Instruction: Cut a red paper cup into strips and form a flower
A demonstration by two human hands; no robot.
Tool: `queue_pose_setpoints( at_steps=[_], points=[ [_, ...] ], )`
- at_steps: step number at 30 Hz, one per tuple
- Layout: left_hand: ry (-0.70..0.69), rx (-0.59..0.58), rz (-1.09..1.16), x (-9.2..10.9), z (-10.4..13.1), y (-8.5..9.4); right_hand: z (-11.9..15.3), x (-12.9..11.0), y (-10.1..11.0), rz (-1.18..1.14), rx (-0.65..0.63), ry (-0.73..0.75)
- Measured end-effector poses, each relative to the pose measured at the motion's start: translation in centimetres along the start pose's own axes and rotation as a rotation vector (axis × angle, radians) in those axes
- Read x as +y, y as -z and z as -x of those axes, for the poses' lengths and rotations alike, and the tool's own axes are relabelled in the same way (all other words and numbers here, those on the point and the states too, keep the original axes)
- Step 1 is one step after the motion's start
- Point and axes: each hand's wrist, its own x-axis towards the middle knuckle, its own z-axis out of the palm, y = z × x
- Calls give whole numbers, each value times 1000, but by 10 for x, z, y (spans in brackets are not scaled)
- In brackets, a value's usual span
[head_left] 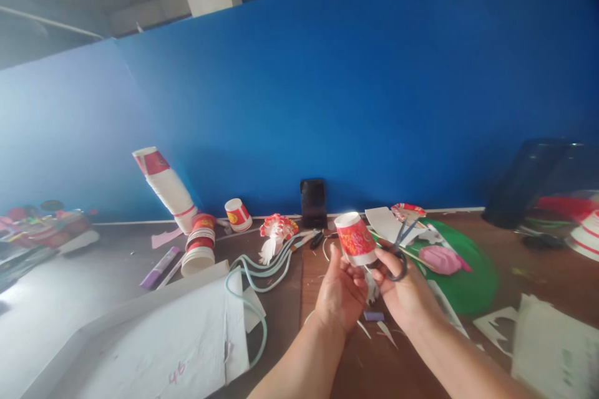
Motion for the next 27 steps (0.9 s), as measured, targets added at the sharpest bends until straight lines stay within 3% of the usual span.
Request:
queue_pose_setpoints(
  at_steps=[7,18,23,27],
  points=[
    [-3,4,-61,-5,2,-1,2,-1,2,156,47,70],
    [-133,9,-107,-5,2,-1,-4,0,2,-53,-22,-66],
    [-164,-72,-167,-5,6,-4,-6,0,4,-49,-28,-62],
    [-165,-157,-247,-7,6,-4,-5,-2,3,-50,63,-180]
  ],
)
